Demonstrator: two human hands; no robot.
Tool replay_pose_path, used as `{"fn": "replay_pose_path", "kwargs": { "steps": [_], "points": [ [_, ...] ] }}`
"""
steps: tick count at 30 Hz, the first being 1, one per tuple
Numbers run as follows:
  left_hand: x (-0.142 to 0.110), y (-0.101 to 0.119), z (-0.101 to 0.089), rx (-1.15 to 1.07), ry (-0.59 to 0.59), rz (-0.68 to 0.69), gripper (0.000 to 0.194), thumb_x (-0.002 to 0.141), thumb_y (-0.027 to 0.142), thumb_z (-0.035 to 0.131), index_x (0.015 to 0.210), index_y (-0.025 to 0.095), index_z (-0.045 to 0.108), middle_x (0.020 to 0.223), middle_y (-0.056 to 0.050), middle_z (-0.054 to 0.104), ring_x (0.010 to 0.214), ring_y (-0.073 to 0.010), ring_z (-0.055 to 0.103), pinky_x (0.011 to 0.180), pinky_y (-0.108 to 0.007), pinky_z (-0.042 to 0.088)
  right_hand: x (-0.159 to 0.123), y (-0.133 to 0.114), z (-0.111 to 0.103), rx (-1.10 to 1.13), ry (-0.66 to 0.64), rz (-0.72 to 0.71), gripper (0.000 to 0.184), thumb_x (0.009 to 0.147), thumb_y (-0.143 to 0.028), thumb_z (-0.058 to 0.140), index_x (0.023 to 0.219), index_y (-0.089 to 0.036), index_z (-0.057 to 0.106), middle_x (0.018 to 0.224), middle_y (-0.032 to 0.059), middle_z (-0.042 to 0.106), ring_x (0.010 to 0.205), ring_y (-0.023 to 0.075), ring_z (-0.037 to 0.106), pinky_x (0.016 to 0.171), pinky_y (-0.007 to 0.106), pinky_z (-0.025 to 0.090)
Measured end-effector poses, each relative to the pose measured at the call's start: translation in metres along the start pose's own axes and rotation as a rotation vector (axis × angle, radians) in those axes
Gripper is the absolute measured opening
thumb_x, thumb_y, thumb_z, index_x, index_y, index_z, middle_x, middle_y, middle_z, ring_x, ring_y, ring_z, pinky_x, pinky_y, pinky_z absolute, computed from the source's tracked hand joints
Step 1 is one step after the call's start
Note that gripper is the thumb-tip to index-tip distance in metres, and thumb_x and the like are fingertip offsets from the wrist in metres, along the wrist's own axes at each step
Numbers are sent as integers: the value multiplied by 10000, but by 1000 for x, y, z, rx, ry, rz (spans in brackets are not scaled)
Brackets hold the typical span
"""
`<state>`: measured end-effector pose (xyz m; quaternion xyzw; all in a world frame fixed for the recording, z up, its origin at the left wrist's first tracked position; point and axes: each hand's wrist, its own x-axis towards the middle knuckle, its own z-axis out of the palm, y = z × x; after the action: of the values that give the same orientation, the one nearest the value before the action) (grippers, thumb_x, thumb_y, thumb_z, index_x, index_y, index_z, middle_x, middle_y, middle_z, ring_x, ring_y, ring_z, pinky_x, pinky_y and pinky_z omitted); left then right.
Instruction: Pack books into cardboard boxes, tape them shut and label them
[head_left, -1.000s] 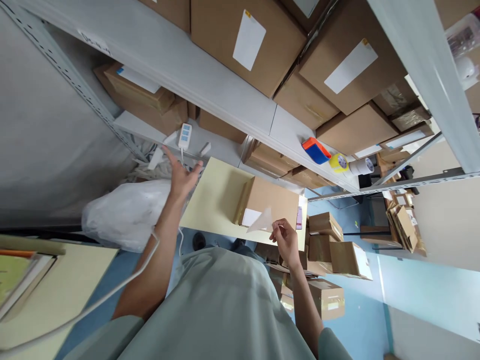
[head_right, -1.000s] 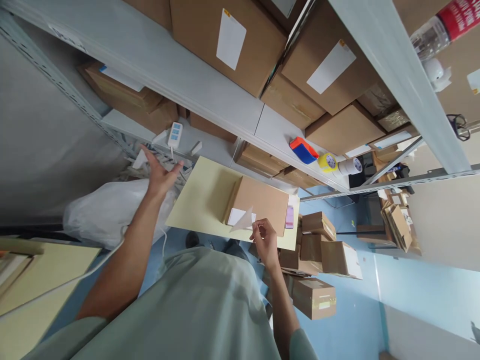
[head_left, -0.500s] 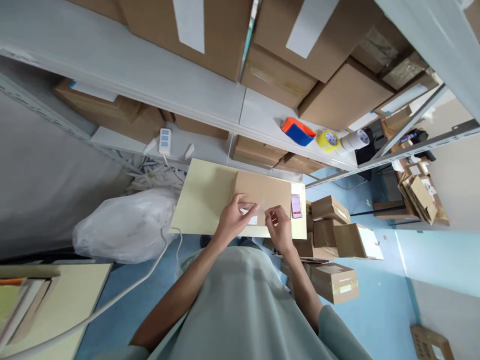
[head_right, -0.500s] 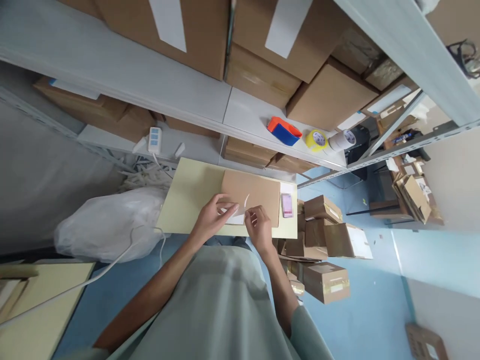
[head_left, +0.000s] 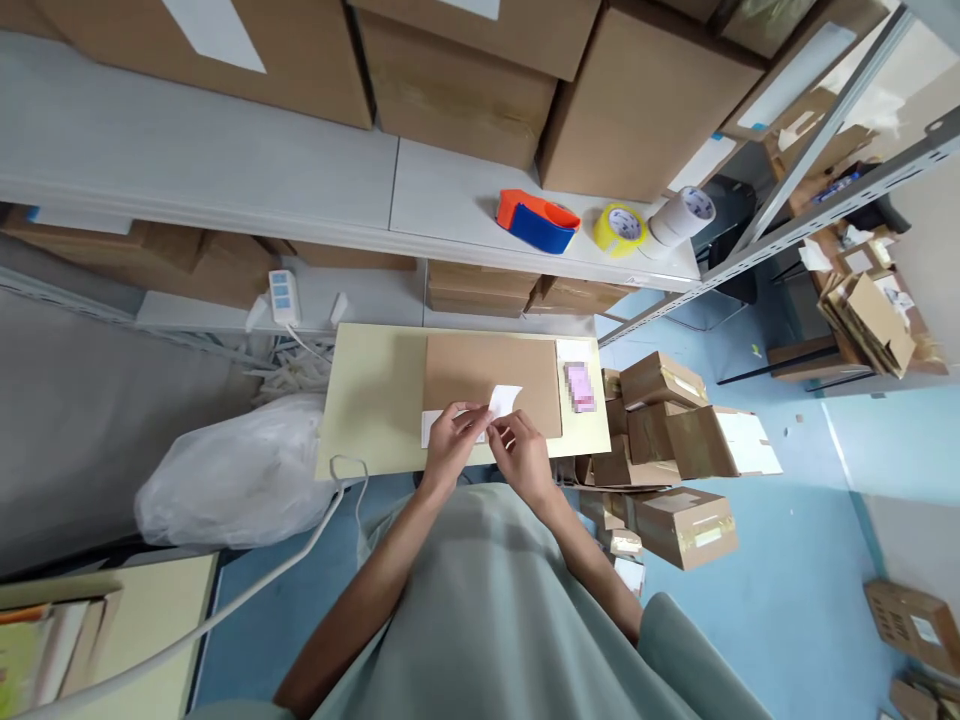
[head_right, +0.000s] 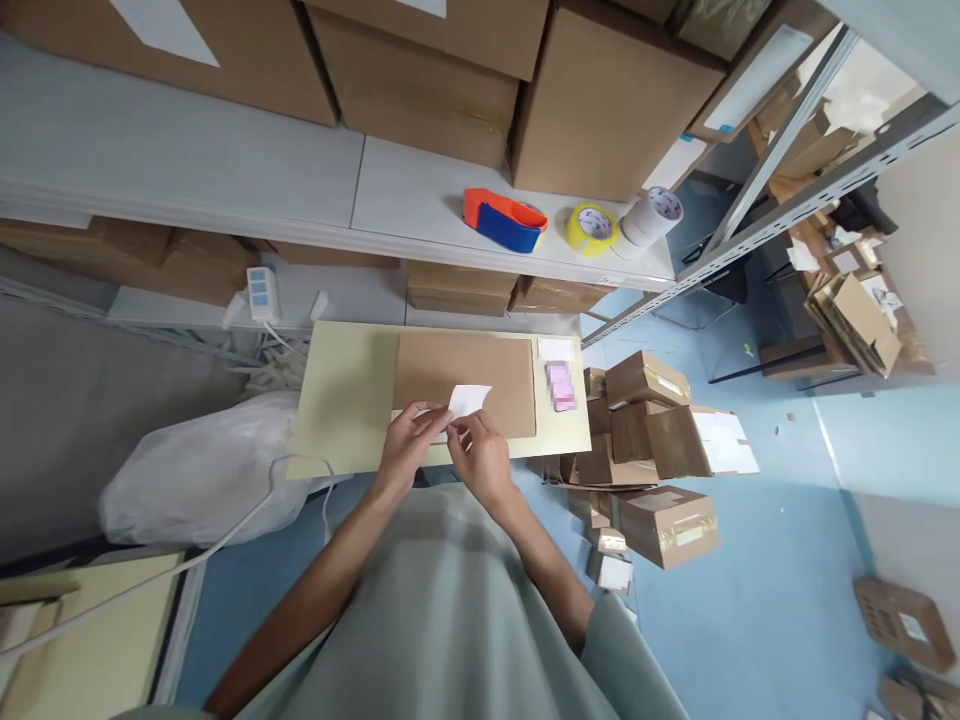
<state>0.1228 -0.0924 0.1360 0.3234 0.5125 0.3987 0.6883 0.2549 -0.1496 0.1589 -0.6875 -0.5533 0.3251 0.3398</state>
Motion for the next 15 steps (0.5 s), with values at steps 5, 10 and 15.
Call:
{"fn": "replay_pose_path", "kwargs": {
  "steps": [5,10,15],
  "points": [
    [4,-9,15,43,47,-30,499,717,630,910,934,230,705,927,-66,807,941,-296,795,808,-380,598,-4,13,-3,48,-23,23,299,1092,-515,612,1086,-248,746,1092,61,734,734,154,723,677,295,548],
    [15,-15,16,-36,130,-44,560,682,638,924,970,211,702,1029,-83,792,1025,-283,773,886,-406,628,4,34,-29,97,75,73,300,1069,-511,625,1047,-239,747,1074,69,749,724,164,715,699,311,571],
    [22,-16,10,-150,180,-89,517,641,549,949,922,217,670,1013,-57,769,977,-230,750,932,-405,631,17,68,-59,151,160,200,373,1031,-594,628,986,-240,738,1009,77,773,746,203,729,707,337,589]
  ]
}}
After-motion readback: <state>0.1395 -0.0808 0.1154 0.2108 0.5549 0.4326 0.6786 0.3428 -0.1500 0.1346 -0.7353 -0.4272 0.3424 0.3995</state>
